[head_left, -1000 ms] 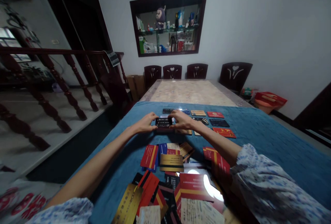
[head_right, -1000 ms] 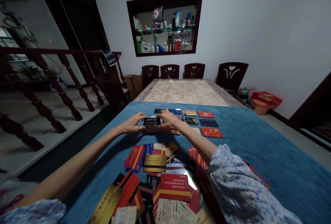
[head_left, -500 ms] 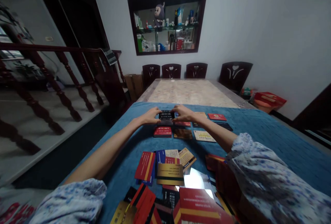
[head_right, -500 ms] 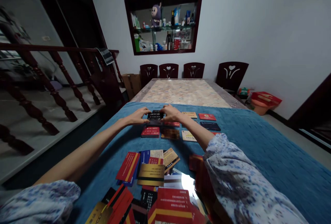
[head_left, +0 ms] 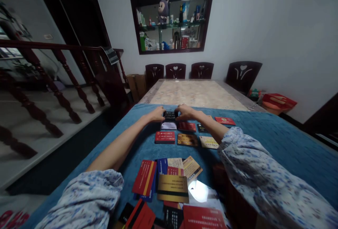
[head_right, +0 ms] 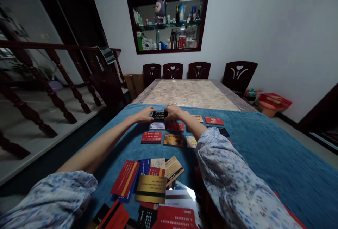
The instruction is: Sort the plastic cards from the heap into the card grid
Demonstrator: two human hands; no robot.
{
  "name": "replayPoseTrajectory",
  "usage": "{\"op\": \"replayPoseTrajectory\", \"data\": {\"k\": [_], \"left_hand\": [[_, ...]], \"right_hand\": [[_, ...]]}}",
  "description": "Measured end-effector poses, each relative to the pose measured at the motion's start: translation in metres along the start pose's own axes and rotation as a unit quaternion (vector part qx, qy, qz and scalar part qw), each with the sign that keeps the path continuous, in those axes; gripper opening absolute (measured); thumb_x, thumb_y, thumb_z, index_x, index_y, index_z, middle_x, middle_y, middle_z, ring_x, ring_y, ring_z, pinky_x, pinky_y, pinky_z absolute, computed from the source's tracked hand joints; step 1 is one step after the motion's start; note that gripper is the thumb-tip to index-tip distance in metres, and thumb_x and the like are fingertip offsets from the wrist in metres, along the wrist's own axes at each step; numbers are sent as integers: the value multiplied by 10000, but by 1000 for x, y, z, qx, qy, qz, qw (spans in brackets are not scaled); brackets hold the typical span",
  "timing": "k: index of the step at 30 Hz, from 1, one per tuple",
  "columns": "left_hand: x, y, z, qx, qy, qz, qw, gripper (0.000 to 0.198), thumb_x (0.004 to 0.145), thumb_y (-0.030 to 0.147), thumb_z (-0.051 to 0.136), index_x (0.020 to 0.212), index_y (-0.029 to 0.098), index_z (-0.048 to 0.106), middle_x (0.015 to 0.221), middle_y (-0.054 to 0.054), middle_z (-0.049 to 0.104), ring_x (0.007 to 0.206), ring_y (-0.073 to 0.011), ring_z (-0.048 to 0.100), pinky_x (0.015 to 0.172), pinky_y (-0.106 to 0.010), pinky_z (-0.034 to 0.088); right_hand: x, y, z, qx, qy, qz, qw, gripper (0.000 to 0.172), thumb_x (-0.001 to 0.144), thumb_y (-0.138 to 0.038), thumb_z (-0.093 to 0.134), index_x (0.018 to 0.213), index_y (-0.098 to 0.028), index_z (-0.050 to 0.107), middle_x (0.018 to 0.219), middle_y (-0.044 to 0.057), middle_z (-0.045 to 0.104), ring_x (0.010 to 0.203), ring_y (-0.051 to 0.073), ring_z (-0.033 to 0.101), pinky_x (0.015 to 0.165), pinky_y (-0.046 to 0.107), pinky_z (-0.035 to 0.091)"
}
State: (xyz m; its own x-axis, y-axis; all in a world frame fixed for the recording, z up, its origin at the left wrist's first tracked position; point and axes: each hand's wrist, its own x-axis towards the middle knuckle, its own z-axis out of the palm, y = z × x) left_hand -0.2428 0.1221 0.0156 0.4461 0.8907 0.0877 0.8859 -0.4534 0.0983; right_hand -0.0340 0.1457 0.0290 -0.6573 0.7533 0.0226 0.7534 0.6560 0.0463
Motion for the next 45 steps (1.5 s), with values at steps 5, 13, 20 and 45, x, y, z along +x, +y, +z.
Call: {"op": "replayPoseTrajectory", "data": {"k": [5, 13, 20, 45], "left_hand": [[12, -2, 9, 10, -15, -13, 1000, 363, 696, 150, 590, 1043, 135, 695, 1107, -94, 645, 1015, -238, 600, 876, -276, 498], [27, -6, 19, 17, -29, -27, 999, 343, 661, 109, 577, 979, 130, 706, 1063, -102, 672, 984, -244, 622, 839, -277, 508], [37, -14, 25, 2, -55, -32, 998, 260, 637, 95, 588, 863, 142, 708, 850, -68, 705, 861, -243, 647, 784, -301, 520], [22, -20, 27, -35, -3, -48, 998, 510, 656, 89, 624, 1165, 109, 631, 1108, -122, 657, 1041, -289, 611, 906, -347, 497]], "right_hand": [[7, 2, 5, -6, -17, 22, 1000, 371, 765, -377, 700, 1098, -219, 737, 1169, 95, 683, 1100, 280, 583, 827, 282, 471], [23, 6, 14, -6, -33, 37, 999, 369, 720, -378, 739, 1054, -220, 753, 1105, 88, 718, 1071, 274, 619, 861, 299, 482], [35, 5, 19, -13, -51, 53, 997, 371, 688, -386, 746, 1018, -215, 757, 1032, 105, 741, 1064, 294, 627, 877, 349, 501], [30, 2, 15, -45, -81, 54, 994, 433, 725, -348, 679, 1134, -209, 710, 1166, 129, 701, 1206, 347, 530, 895, 418, 502]]}}
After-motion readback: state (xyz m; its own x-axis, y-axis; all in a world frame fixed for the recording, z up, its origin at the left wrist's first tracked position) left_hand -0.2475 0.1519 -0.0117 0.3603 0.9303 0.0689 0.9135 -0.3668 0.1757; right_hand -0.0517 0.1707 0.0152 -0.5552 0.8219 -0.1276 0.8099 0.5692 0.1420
